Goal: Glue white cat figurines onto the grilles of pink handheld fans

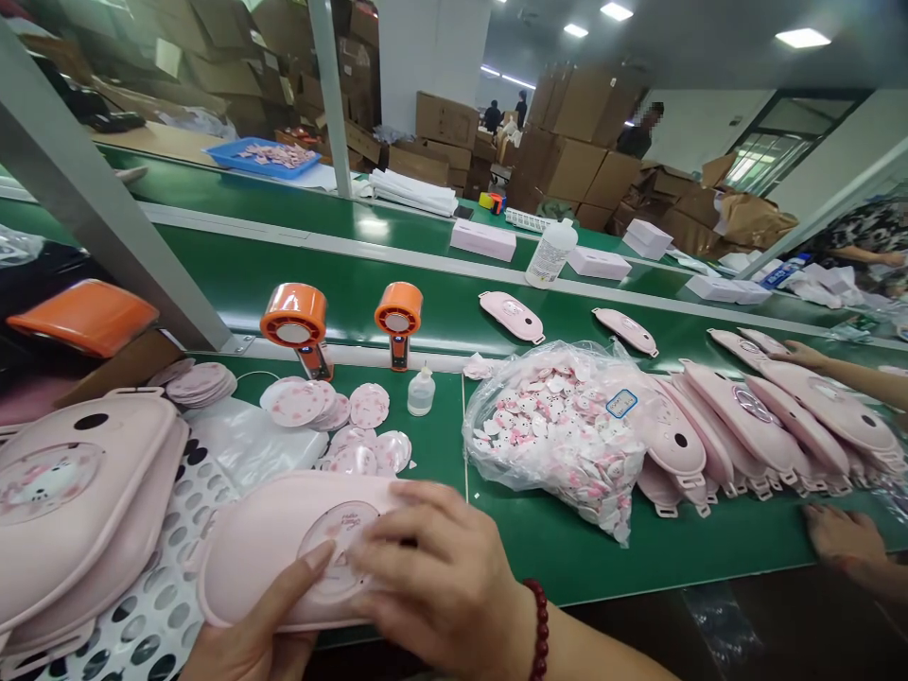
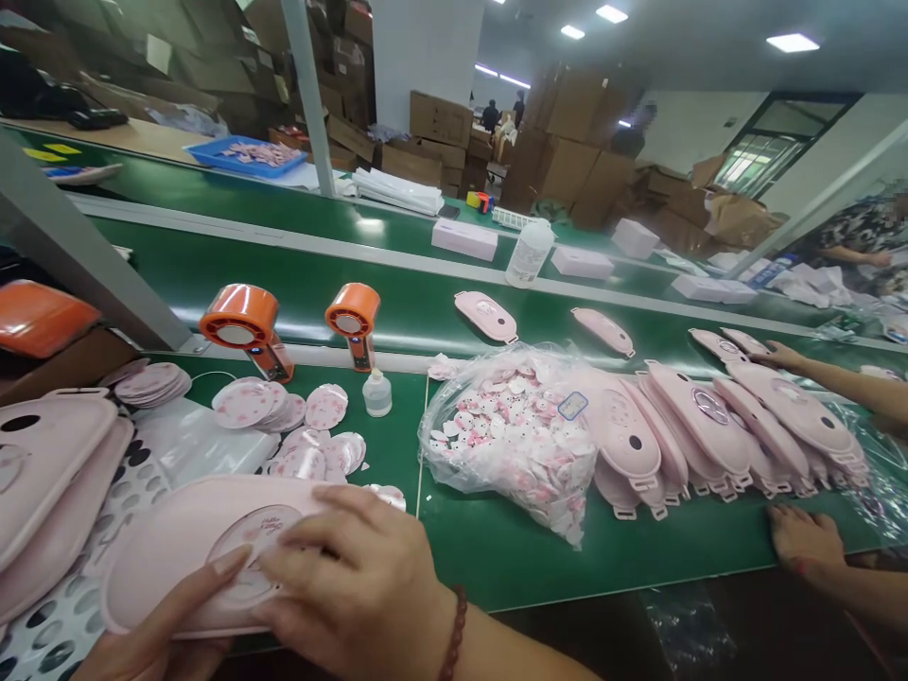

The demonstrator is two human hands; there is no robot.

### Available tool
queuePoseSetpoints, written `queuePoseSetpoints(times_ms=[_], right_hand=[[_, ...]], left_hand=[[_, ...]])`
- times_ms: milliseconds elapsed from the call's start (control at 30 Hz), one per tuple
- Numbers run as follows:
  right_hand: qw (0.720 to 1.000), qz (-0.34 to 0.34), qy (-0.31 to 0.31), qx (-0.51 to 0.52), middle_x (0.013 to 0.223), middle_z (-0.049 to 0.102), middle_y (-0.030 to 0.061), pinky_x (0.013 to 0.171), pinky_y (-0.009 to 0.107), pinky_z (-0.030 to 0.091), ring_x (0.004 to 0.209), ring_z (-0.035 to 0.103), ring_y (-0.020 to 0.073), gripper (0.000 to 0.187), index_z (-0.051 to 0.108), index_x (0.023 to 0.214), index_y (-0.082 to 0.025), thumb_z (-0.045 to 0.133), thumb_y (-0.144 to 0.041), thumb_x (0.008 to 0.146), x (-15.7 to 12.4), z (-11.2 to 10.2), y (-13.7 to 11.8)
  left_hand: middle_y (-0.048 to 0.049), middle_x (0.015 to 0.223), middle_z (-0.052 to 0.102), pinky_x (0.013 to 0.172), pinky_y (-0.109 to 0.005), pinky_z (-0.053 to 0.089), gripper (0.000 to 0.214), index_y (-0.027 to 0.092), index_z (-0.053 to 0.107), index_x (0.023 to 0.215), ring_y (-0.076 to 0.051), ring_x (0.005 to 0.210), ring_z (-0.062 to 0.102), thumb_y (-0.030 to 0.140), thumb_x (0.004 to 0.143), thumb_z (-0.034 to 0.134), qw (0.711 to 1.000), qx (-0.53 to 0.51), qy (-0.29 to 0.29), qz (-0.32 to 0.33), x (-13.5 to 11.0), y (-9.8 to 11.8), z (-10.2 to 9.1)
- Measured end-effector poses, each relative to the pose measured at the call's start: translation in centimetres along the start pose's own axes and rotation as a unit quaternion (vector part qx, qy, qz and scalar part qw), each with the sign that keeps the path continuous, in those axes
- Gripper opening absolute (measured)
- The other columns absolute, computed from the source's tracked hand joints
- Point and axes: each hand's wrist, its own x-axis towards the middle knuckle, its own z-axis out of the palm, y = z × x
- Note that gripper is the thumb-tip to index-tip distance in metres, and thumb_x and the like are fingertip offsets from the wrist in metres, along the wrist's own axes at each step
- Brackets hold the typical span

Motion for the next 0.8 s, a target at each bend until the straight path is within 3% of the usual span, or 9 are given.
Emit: queuePoseSetpoints(times_ms=[100,167,233,300,367,500,600,700,800], right_hand=[[0.975,0.218,0.021,0.046,0.115,0.078,0.0087,0.103,0.041,0.059,0.109,0.073,0.0245,0.038,0.071,0.121,-0.020,0.076,-0.041,0.090,0.5,-0.3,0.3],[0.933,0.332,-0.014,0.136,0.112,0.079,0.0073,0.091,0.036,0.064,0.102,0.075,0.0250,0.039,0.075,0.117,-0.021,0.079,-0.044,0.086,0.9,-0.2,0.6],[0.894,0.388,-0.035,0.219,0.106,0.080,0.0042,0.085,0.031,0.064,0.094,0.077,0.0228,0.033,0.078,0.110,-0.022,0.079,-0.043,0.085,1.1,0.2,0.7],[0.879,0.407,-0.027,0.246,0.104,0.081,0.0033,0.085,0.030,0.063,0.093,0.077,0.0228,0.031,0.079,0.107,-0.021,0.080,-0.041,0.083,1.1,0.7,0.7],[0.877,0.412,-0.022,0.247,0.104,0.080,0.0033,0.086,0.030,0.063,0.094,0.076,0.0229,0.031,0.079,0.107,-0.022,0.081,-0.039,0.081,1.1,1.2,0.7],[0.900,0.381,-0.023,0.210,0.106,0.078,0.0047,0.087,0.032,0.062,0.094,0.074,0.0222,0.036,0.075,0.113,-0.022,0.080,-0.042,0.083,1.4,1.6,1.6],[0.918,0.383,0.031,0.100,0.126,0.069,0.0126,0.098,0.043,0.059,0.114,0.068,0.0283,0.057,0.063,0.132,-0.019,0.077,-0.047,0.085,1.8,1.7,3.9],[0.902,0.428,0.043,0.020,0.150,0.054,0.0213,0.111,0.054,0.050,0.135,0.056,0.0353,0.074,0.046,0.146,-0.015,0.075,-0.045,0.086,2.7,2.3,7.4],[0.897,0.441,0.004,0.016,0.143,0.060,0.0211,0.109,0.055,0.050,0.130,0.061,0.0353,0.061,0.047,0.142,-0.016,0.070,-0.033,0.089,3.6,3.4,10.1]], left_hand=[[0.0004,0.110,0.080,0.066,-0.016,0.060,0.069,0.024,0.076,0.094,-0.029,0.115,0.069,0.011,0.029,0.097,0.999,-0.006,-0.024,0.046,-0.2,-0.1,-0.1],[0.0021,0.123,0.077,0.077,-0.023,0.062,0.079,0.030,0.075,0.114,-0.031,0.121,0.067,0.014,0.040,0.097,0.996,0.002,-0.059,0.067,0.0,-0.4,-0.5],[0.0034,0.132,0.073,0.085,-0.033,0.064,0.087,0.037,0.069,0.128,-0.033,0.125,0.065,0.020,0.048,0.097,0.994,0.017,-0.063,0.091,0.6,-0.7,-1.0],[0.0024,0.134,0.072,0.087,-0.039,0.064,0.088,0.038,0.068,0.131,-0.037,0.129,0.062,0.026,0.049,0.098,0.993,0.035,-0.042,0.108,1.2,-0.9,-1.3],[0.0008,0.135,0.072,0.087,-0.036,0.063,0.087,0.036,0.070,0.130,-0.038,0.135,0.057,0.032,0.048,0.099,0.990,0.050,-0.015,0.128,1.6,-0.9,-1.3],[0.0038,0.140,0.069,0.087,-0.028,0.061,0.083,0.036,0.072,0.125,-0.035,0.141,0.051,0.034,0.048,0.100,0.988,0.053,0.016,0.146,2.1,-0.5,-0.8],[0.0070,0.141,0.069,0.088,-0.032,0.062,0.076,0.040,0.072,0.124,-0.031,0.135,0.058,0.036,0.053,0.099,0.987,0.050,0.032,0.151,2.6,0.0,-0.6],[0.0095,0.143,0.067,0.089,-0.029,0.060,0.078,0.043,0.071,0.125,-0.029,0.136,0.057,0.041,0.053,0.098,0.984,0.055,0.055,0.161,3.3,0.3,-0.5],[0.0090,0.141,0.068,0.093,-0.026,0.057,0.080,0.043,0.072,0.124,-0.028,0.140,0.053,0.044,0.049,0.099,0.984,0.060,0.053,0.158,3.6,0.4,-0.3]])
